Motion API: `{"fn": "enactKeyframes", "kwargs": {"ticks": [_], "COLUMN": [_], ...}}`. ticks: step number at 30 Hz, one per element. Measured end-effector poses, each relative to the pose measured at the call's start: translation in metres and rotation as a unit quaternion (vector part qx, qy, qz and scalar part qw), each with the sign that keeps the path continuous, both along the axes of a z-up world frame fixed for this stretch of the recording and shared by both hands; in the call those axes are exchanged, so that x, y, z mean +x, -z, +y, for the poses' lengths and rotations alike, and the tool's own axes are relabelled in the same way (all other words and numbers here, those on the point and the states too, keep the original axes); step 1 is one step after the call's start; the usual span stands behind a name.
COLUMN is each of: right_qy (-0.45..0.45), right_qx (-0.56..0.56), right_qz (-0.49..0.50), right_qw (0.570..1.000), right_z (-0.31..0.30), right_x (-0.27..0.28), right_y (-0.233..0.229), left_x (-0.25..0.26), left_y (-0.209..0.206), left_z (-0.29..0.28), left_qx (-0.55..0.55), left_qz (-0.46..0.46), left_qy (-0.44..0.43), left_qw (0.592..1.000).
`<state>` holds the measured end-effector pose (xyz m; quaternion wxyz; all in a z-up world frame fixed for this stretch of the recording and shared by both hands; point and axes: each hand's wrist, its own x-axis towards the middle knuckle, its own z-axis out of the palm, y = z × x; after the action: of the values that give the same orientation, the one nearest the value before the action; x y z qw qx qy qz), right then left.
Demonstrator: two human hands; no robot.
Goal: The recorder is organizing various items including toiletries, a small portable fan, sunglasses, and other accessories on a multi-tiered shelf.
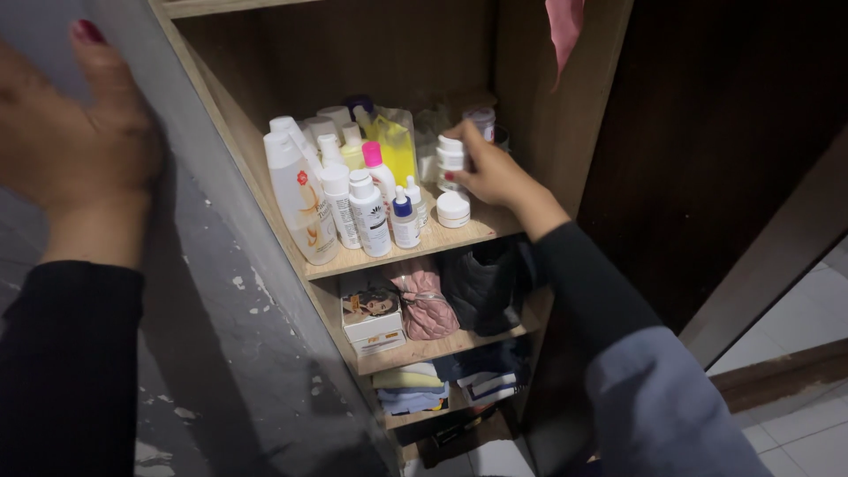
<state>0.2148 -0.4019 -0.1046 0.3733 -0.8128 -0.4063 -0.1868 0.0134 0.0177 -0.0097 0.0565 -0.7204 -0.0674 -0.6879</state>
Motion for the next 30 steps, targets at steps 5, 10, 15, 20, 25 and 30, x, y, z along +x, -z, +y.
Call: {"fn": "enactKeyframes", "kwargs": {"ticks": [5, 10, 15, 20, 25, 30], "right_qy": [-0.024, -0.023, -0.016, -0.039, -0.039, -0.058], "right_qx": [-0.048, -0.018, -0.007, 0.017, 0.036, 0.028], "right_qz": [0.065, 0.111, 0.074, 0.055, 0.067, 0.117], "right_qw": [0.996, 0.993, 0.997, 0.998, 0.996, 0.991], "right_z": [0.021, 0.022, 0.020, 0.015, 0.013, -0.013], "right_x": [-0.004, 0.005, -0.004, -0.013, -0.007, -0.004], "right_y": [-0.012, -0.003, 0.000, -0.001, 0.009, 0.020], "left_x": [0.005, 0.002, -0.013, -0.024, -0.015, -0.004], "left_y": [0.002, 0.006, -0.009, -0.018, -0.010, -0.003], "left_z": [0.010, 0.005, -0.032, -0.048, -0.034, -0.005], "left_qx": [0.017, 0.003, -0.070, 0.076, 0.012, 0.010], "left_qz": [0.008, 0.009, 0.068, -0.016, 0.034, 0.028], "left_qy": [0.086, 0.088, 0.254, 0.140, 0.210, 0.156], "left_qw": [0.996, 0.996, 0.962, 0.987, 0.977, 0.987]}}
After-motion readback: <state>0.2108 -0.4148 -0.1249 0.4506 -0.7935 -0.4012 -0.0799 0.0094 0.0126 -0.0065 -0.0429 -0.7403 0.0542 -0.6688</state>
